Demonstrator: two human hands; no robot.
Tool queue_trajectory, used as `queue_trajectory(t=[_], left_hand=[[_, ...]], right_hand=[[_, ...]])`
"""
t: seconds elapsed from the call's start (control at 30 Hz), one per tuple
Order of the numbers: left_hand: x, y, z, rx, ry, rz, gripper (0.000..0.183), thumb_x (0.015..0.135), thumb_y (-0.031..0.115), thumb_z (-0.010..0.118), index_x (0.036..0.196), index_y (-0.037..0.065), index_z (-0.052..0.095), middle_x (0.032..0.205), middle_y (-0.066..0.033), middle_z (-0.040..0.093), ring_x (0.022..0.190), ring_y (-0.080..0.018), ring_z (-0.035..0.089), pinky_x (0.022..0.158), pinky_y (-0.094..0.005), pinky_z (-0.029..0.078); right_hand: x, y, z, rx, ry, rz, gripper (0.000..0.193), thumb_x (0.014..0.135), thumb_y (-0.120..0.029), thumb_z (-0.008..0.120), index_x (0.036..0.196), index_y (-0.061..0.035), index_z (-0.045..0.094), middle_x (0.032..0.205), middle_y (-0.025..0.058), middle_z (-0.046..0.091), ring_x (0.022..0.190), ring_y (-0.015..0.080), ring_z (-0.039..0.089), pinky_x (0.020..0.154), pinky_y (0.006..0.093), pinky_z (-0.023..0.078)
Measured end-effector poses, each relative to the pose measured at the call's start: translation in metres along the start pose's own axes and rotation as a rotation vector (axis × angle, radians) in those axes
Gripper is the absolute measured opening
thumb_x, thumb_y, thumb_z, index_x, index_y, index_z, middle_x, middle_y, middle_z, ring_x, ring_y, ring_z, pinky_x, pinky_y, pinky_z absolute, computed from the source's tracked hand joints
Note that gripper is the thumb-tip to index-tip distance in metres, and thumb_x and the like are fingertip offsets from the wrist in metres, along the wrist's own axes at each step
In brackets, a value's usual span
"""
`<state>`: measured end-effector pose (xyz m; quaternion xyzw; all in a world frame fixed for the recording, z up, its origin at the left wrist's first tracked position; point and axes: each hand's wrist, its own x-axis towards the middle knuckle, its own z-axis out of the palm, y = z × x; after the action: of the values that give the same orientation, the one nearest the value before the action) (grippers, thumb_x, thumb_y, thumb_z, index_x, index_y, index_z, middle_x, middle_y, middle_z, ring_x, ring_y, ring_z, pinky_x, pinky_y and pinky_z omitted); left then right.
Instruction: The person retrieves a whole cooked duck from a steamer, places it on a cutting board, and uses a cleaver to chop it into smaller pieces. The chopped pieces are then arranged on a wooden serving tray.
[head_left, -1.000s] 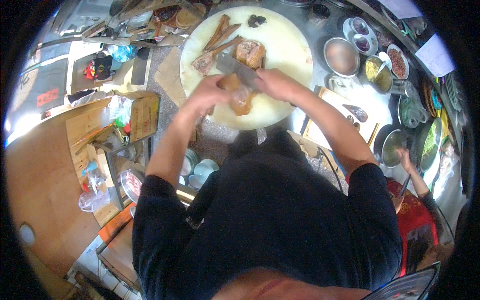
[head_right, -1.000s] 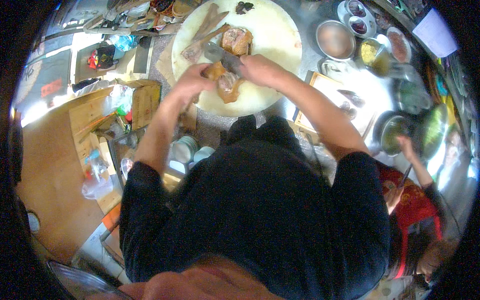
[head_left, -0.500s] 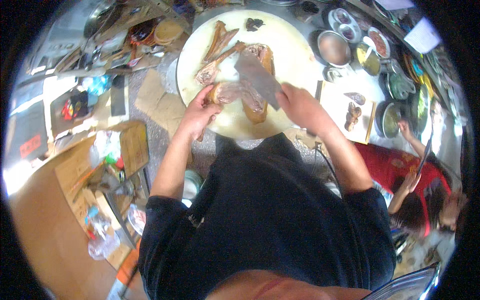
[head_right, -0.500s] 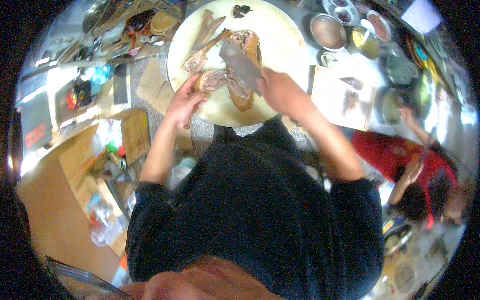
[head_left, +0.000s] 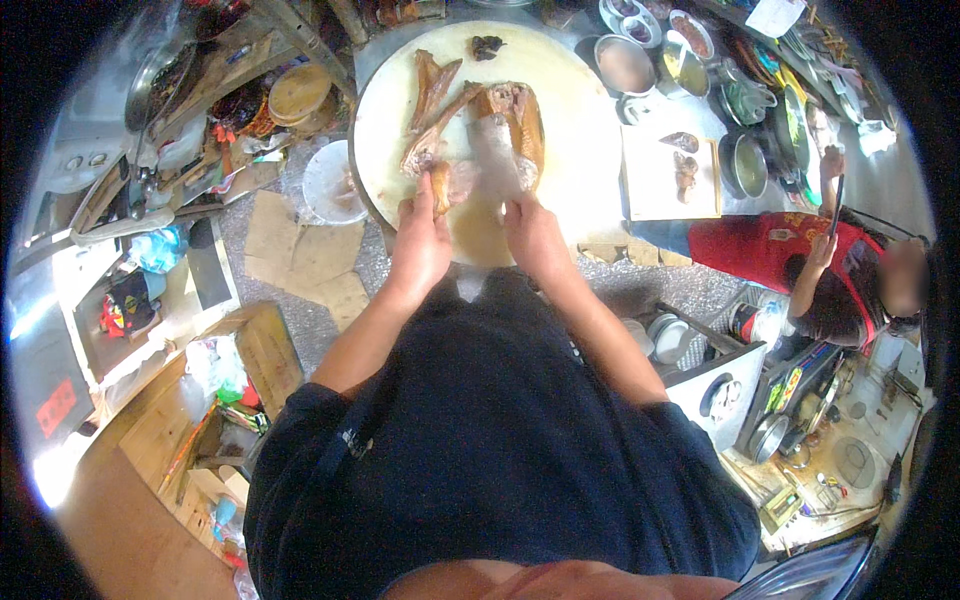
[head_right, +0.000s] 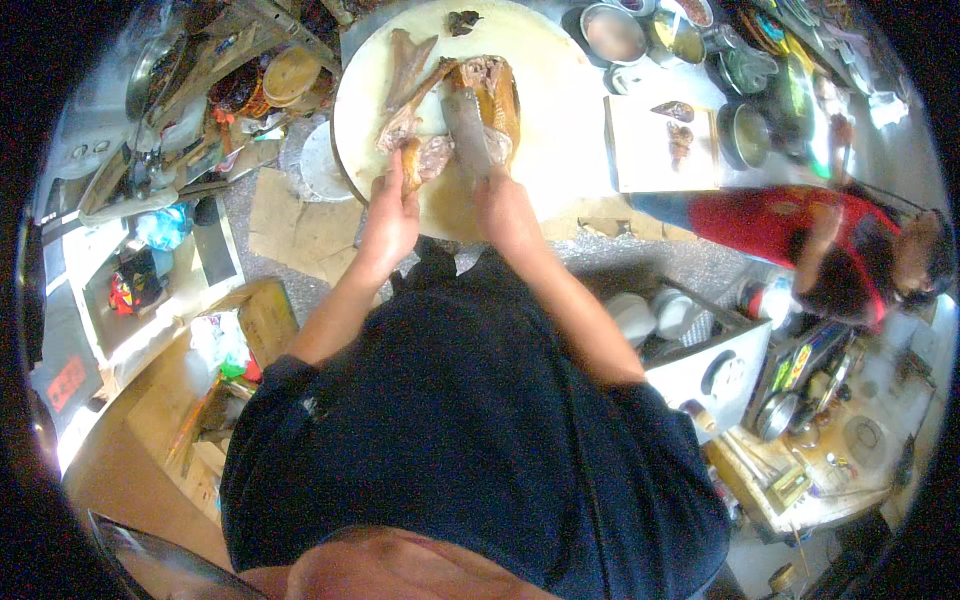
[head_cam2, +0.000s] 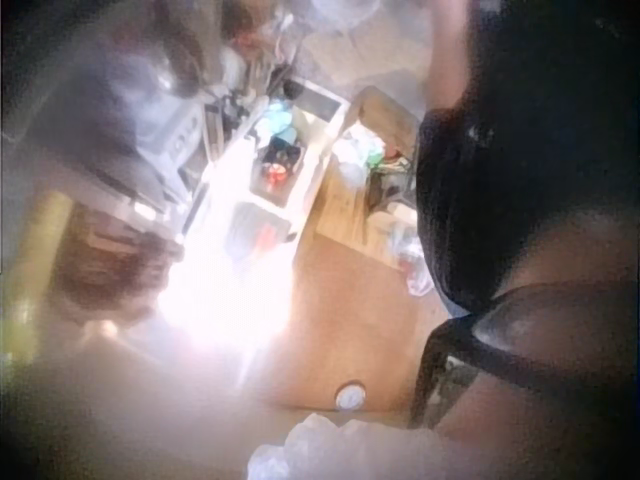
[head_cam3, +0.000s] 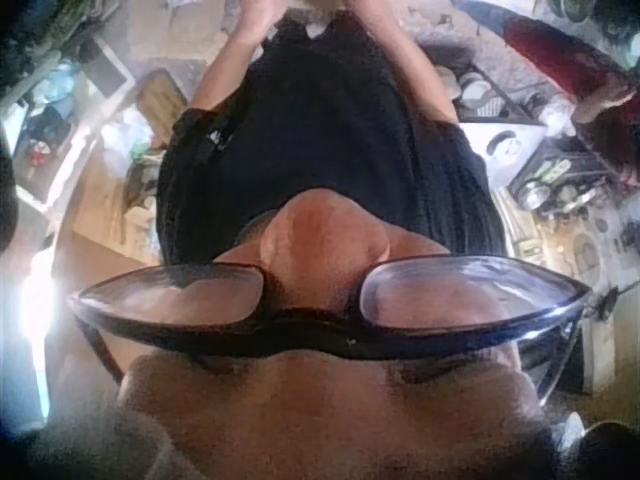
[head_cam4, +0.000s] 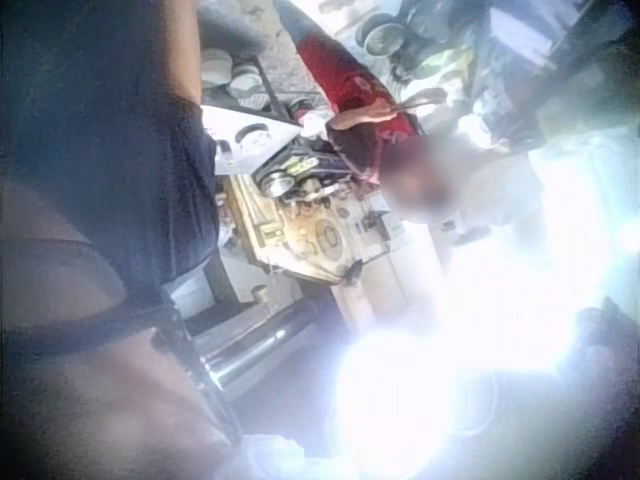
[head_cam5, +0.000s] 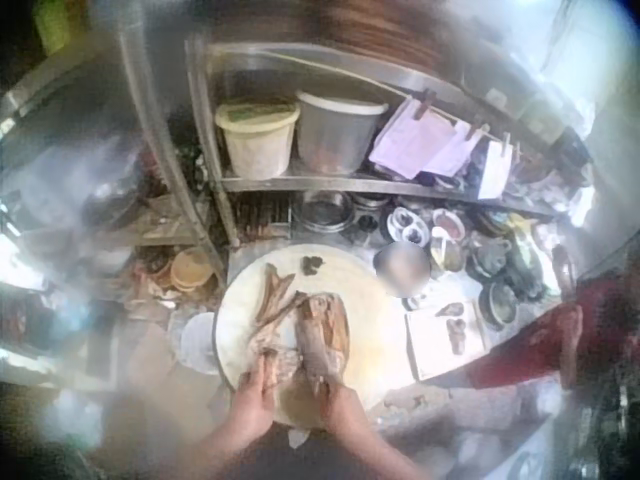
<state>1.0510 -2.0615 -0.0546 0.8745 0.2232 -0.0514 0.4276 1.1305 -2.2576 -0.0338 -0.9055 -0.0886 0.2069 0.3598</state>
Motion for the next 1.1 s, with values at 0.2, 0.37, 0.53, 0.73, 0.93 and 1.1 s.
queue_trajectory(t=[0.2, 0.37, 0.53, 0.73, 0.93, 1.1], left_hand=[[-0.001, 0.0, -0.014, -0.143, 0.051, -0.033, 0.074, 0.105, 0.004, 0.06, 0.171, 0.004, 0.029, 0.135, -0.0302, 0.061, 0.116, -0.0411, 0.067, 0.103, -0.0449, 0.056], [0.001, 0.032, 0.019, -0.697, -0.05, -0.344, 0.056, 0.111, 0.009, 0.059, 0.161, 0.001, 0.034, 0.125, -0.0155, 0.066, 0.086, -0.0197, 0.073, 0.077, -0.0335, 0.065], [0.007, 0.059, 0.021, 0.072, -0.051, -0.198, 0.053, 0.108, 0.018, 0.067, 0.148, -0.007, 0.043, 0.141, -0.0281, 0.06, 0.096, -0.0387, 0.076, 0.097, -0.0427, 0.063], [0.063, 0.066, -0.005, 0.18, -0.187, 0.345, 0.069, 0.096, 0.033, 0.081, 0.152, 0.001, 0.054, 0.146, -0.0269, 0.06, 0.14, -0.0399, 0.058, 0.115, -0.0475, 0.05], [0.097, 0.071, -0.015, 0.236, -0.51, 0.162, 0.069, 0.089, 0.045, 0.088, 0.134, -0.001, 0.063, 0.121, -0.0255, 0.073, 0.118, -0.0386, 0.072, 0.102, -0.0456, 0.056], [0.104, 0.067, -0.013, 0.335, -0.467, 0.327, 0.033, 0.088, 0.022, 0.082, 0.106, -0.001, 0.068, 0.105, -0.022, 0.068, 0.101, -0.0365, 0.068, 0.09, -0.0446, 0.055]], right_hand=[[-0.047, 0.027, -0.025, -0.288, -0.206, 0.071, 0.029, 0.111, -0.027, 0.054, 0.117, 0.0018, 0.054, 0.084, 0.0371, 0.069, 0.085, 0.059, 0.069, 0.075, 0.068, 0.053], [-0.028, 0.054, -0.063, -0.299, -0.066, -0.036, 0.024, 0.111, -0.025, 0.056, 0.107, -0.0011, 0.056, 0.084, 0.0337, 0.07, 0.081, 0.0564, 0.069, 0.071, 0.0658, 0.053], [-0.012, 0.053, -0.084, -0.24, 0.037, -0.079, 0.025, 0.111, -0.024, 0.056, 0.104, -0.0005, 0.055, 0.082, 0.0331, 0.068, 0.081, 0.0573, 0.067, 0.07, 0.0654, 0.052], [-0.049, 0.043, -0.092, -0.144, -0.058, -0.022, 0.023, 0.11, -0.023, 0.057, 0.104, -0.0006, 0.055, 0.081, 0.0336, 0.069, 0.081, 0.057, 0.068, 0.07, 0.0659, 0.052], [-0.06, 0.047, -0.075, -0.094, -0.024, -0.074, 0.019, 0.109, -0.018, 0.055, 0.104, -0.0004, 0.057, 0.077, 0.0328, 0.069, 0.075, 0.0551, 0.07, 0.069, 0.0658, 0.056], [-0.061, 0.052, -0.066, -0.073, -0.036, -0.076, 0.018, 0.108, -0.018, 0.056, 0.106, -0.0001, 0.057, 0.078, 0.0327, 0.07, 0.076, 0.0554, 0.07, 0.07, 0.0665, 0.056]])
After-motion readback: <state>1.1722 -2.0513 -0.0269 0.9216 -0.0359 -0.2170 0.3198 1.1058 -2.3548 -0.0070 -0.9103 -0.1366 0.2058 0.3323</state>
